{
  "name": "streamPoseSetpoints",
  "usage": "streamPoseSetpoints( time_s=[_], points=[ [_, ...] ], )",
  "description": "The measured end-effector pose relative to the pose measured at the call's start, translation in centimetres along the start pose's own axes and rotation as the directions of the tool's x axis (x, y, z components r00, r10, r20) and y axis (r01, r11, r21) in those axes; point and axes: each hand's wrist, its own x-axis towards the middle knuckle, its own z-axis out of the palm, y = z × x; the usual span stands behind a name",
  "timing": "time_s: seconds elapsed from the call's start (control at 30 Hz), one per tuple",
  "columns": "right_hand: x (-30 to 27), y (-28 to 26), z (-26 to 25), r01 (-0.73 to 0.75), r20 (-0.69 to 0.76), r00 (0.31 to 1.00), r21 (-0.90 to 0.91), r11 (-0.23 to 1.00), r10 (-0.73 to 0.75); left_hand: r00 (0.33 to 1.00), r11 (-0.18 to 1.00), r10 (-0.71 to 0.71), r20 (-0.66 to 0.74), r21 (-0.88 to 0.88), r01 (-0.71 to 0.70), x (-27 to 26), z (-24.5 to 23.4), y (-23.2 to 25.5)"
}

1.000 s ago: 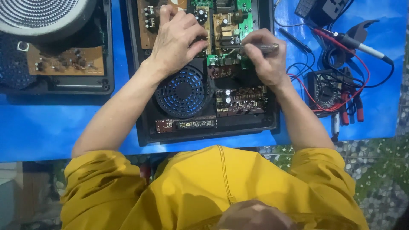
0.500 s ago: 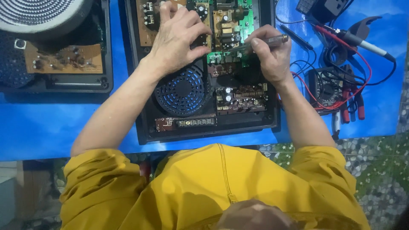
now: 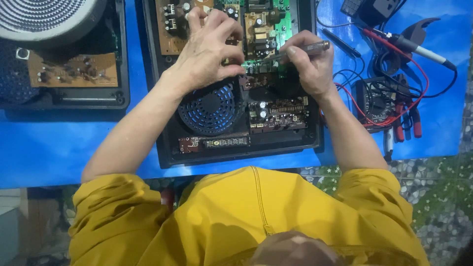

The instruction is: Probing a circuit board with a multimeter and then soldering a component on an induction cooktop.

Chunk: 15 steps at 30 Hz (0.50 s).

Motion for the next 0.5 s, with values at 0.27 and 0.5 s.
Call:
streamPoseSetpoints(
  time_s=[0.27,0.5],
  points=[
    [0.14,-0.33,0.17,0.027,0.012,1.0,-0.064,0.998,-0.026,0.998,0.999,-0.03,0.063,0.023,0.029,0.01,0.2,0.16],
    [0.11,-0.23,0.21,-0.005,0.0,1.0,-0.027,1.0,0.005,0.996,0.999,-0.042,0.073,0.01,0.041,0.12,-0.05,0.27]
  ],
)
